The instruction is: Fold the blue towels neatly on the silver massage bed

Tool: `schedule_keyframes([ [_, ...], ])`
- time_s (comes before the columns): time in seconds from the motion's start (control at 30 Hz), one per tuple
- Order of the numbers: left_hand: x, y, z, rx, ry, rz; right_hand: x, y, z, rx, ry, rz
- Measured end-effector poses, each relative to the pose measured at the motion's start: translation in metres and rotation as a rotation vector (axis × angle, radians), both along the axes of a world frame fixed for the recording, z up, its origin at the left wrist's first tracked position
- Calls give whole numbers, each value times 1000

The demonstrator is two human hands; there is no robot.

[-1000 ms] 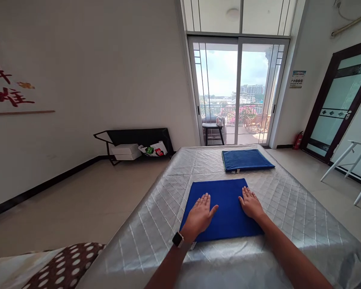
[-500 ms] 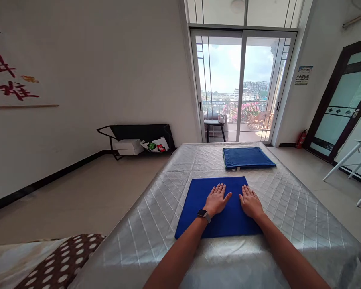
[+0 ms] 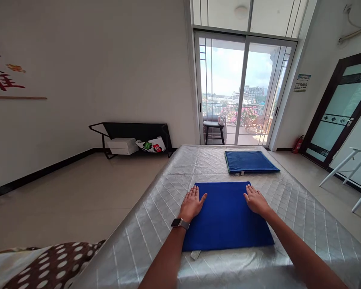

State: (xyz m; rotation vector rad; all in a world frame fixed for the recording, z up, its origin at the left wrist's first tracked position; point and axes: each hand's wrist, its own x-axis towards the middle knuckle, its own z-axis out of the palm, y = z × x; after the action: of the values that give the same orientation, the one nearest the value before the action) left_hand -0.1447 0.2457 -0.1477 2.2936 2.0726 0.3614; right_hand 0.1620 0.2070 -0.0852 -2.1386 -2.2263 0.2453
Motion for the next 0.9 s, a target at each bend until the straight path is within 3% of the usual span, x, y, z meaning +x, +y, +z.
schedule_keyframes([
  [0.13,-2,-1,-1,-1,-2,-6,-5,23,4,17,34,-8],
  [0.33,-7,1,-6,22,1,-28,-5,27,-11,33,12,-43],
  [0.5,0,-7,12,116,1,-34,-6,26,-12,49,24,-43],
  [0.63,40,-21,27,129,-18,-216,-8,26,-12,62,49,-47],
  [0.73,89,-25,26,86,-12,-422,-8,26,-13,84,65,-39],
  [0.9,167,-1,19,24,-14,-614,-4,26,-18,77,45,4],
])
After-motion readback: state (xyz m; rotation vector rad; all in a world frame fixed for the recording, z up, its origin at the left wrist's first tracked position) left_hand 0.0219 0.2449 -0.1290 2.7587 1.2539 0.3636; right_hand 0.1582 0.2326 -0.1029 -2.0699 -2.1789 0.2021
